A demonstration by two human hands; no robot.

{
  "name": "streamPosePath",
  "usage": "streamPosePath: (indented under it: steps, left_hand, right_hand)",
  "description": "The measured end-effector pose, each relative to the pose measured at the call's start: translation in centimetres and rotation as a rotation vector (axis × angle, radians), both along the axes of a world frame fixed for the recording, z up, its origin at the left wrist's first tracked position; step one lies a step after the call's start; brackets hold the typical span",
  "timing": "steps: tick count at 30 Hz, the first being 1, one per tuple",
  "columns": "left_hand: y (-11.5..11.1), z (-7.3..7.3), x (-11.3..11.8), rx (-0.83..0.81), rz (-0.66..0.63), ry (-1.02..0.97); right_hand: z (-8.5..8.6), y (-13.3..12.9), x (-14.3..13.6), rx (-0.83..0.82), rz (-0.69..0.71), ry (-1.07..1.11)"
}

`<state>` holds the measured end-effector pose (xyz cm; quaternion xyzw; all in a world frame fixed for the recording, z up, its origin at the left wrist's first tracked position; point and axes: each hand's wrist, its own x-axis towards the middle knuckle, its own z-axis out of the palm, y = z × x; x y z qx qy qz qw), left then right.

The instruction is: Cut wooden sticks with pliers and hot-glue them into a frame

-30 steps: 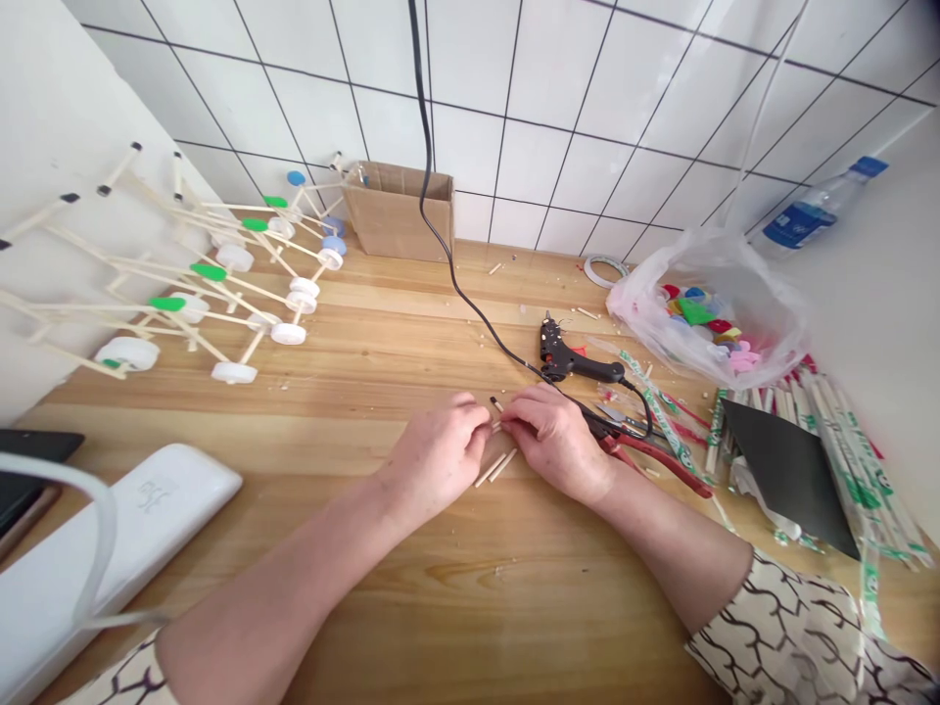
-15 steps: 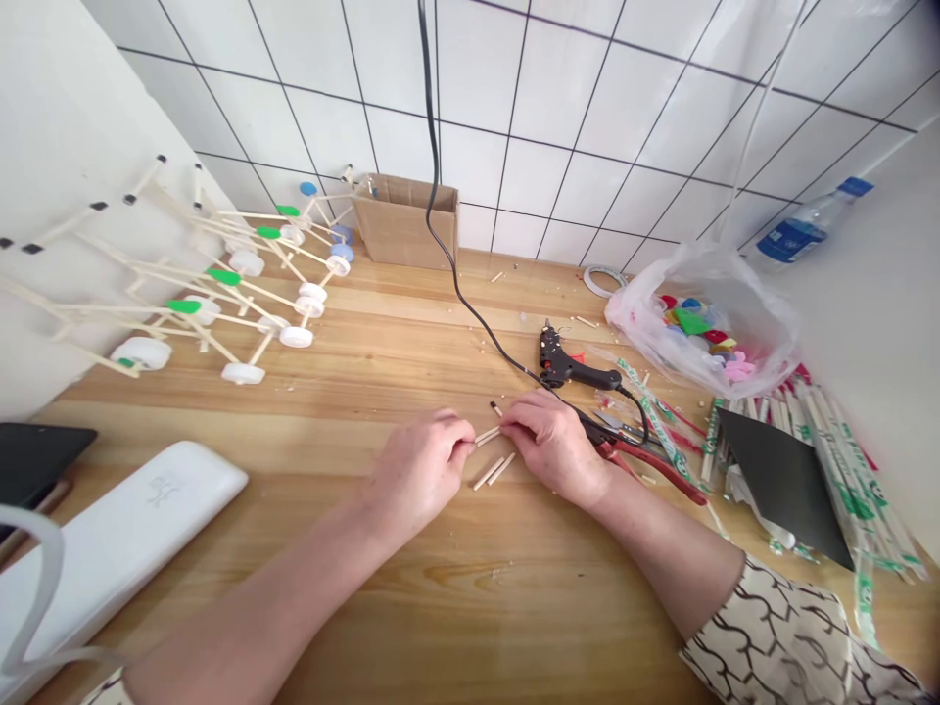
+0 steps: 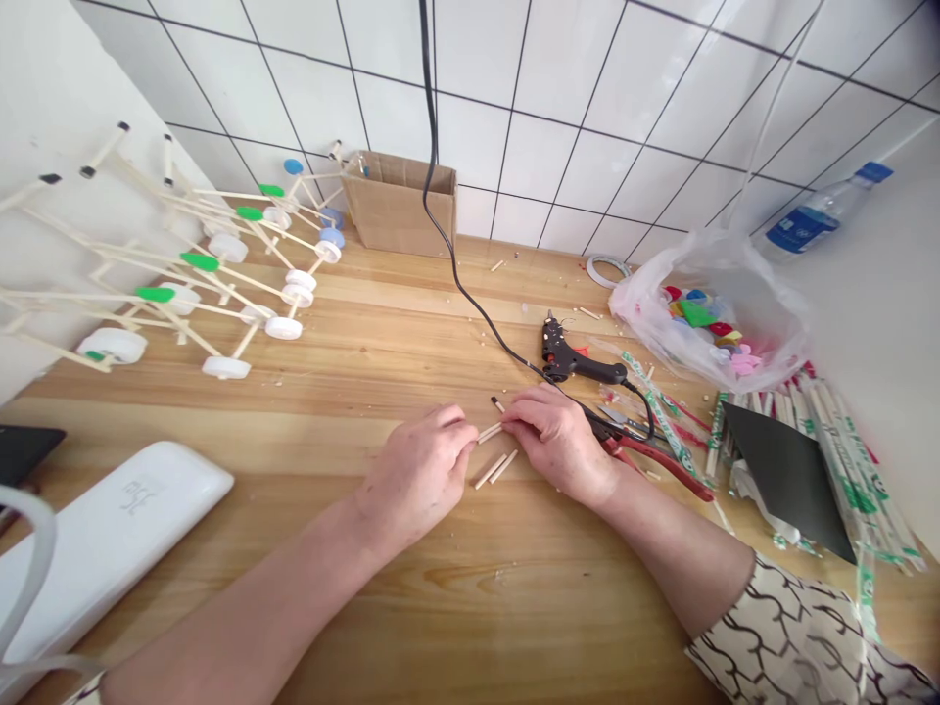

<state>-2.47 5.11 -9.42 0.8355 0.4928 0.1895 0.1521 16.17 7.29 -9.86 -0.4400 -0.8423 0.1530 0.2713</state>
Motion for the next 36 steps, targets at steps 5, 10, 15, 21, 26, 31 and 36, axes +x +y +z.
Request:
streamPosePath:
  steps: [5,10,15,21,26,31,36]
  left_hand:
    - [-0.02,-0.15,0.04,-0.003,0.033,-0.049]
    - [-0.08,-0.44,0.32,0.019,0.043,-0.091]
    - [-0.09,-0.44,0.59,0.043,0.043,-0.103]
    - [-0.15,-0.31,0.66,0.057,0.05,-0.076]
    - [-0.16,-0.31,0.66,0.05,0.043,-0.052]
    - [-0.12,-0.33,0.66,0.05,0.042,-0.041]
    - [-0.11,-0.31,0.55,0.038,0.056,-0.026]
  right_hand:
    - [-0.01,-0.01,-0.04,0.008,-0.005,-0.006]
    - [-0.08,-0.06,-0.05,0.016,-0.007,-0.007]
    - [0.04,-0.01,-0.15,0.011,-0.008,-0.01]
    - [0.58,-0.3,-0.15,0.001,-0.019,-0.003]
    - [0.71,-0.54,-0.11,-0.021,-0.035,-0.006]
    - [0.6,-0.52,-0.08,-0.018,-0.04,-0.006]
    - [0.67,-0.53,-0.03,-0.009,-0.041,0.01]
